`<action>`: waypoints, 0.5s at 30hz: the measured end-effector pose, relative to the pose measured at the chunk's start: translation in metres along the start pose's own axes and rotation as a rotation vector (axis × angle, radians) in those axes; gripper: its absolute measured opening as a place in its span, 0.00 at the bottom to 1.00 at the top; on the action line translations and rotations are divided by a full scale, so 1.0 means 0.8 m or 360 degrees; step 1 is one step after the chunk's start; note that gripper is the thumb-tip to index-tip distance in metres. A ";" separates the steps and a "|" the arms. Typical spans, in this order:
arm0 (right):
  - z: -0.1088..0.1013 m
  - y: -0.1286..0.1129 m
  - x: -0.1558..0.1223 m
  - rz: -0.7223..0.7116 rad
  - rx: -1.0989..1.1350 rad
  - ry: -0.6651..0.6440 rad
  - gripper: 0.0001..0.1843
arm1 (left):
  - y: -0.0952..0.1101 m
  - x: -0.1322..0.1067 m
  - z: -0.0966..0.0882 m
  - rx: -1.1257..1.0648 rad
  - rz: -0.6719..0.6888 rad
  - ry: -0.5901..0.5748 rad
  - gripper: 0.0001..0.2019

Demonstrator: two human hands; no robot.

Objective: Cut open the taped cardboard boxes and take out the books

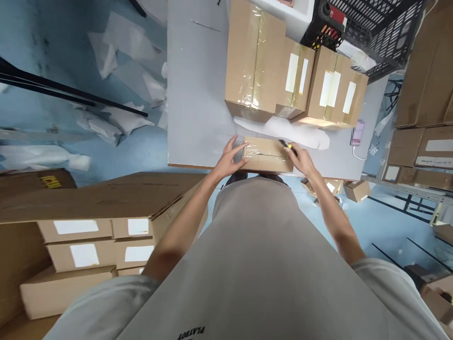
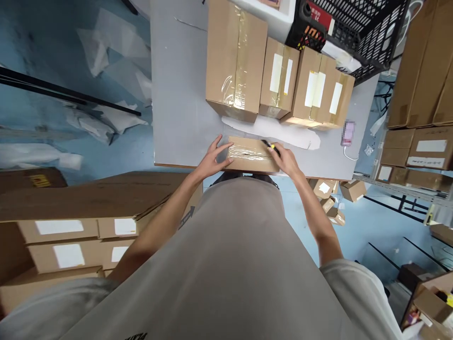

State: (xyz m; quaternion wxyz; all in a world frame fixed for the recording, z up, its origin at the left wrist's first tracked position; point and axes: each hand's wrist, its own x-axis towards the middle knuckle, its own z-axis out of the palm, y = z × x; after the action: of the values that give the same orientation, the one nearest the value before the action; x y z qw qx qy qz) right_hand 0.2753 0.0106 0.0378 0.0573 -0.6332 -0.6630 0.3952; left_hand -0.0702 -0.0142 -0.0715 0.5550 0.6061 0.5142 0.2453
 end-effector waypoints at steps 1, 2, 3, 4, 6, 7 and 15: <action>0.006 -0.017 0.002 -0.0049 -0.0151 -0.0100 0.31 | -0.001 0.001 -0.003 -0.0007 0.0002 -0.0033 0.47; 0.013 -0.034 0.004 -0.0090 -0.0288 -0.0197 0.29 | -0.003 0.002 -0.005 -0.0019 0.0002 -0.0065 0.47; 0.021 -0.049 0.006 -0.0120 -0.0408 -0.0286 0.28 | -0.005 0.003 -0.007 -0.0037 0.0002 -0.0096 0.47; 0.030 -0.064 0.009 -0.0139 -0.0513 -0.0360 0.27 | -0.006 0.004 -0.008 -0.0060 0.0006 -0.0128 0.48; 0.046 -0.088 0.015 -0.0156 -0.0681 -0.0464 0.26 | -0.011 0.007 -0.008 -0.0115 0.0024 -0.0185 0.50; 0.052 -0.098 0.017 -0.0155 -0.0745 -0.0495 0.26 | -0.013 0.009 -0.008 -0.0142 0.0036 -0.0207 0.51; 0.067 -0.128 0.028 -0.0084 -0.0995 -0.0545 0.27 | -0.027 0.024 -0.002 -0.0294 0.0170 -0.0298 0.53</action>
State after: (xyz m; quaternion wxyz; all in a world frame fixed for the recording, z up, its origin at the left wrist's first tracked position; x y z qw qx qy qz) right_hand 0.1588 0.0178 0.0526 -0.2408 -0.5273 -0.7681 0.2721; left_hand -0.0723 0.0001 -0.0963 0.6403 0.5991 0.4024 0.2631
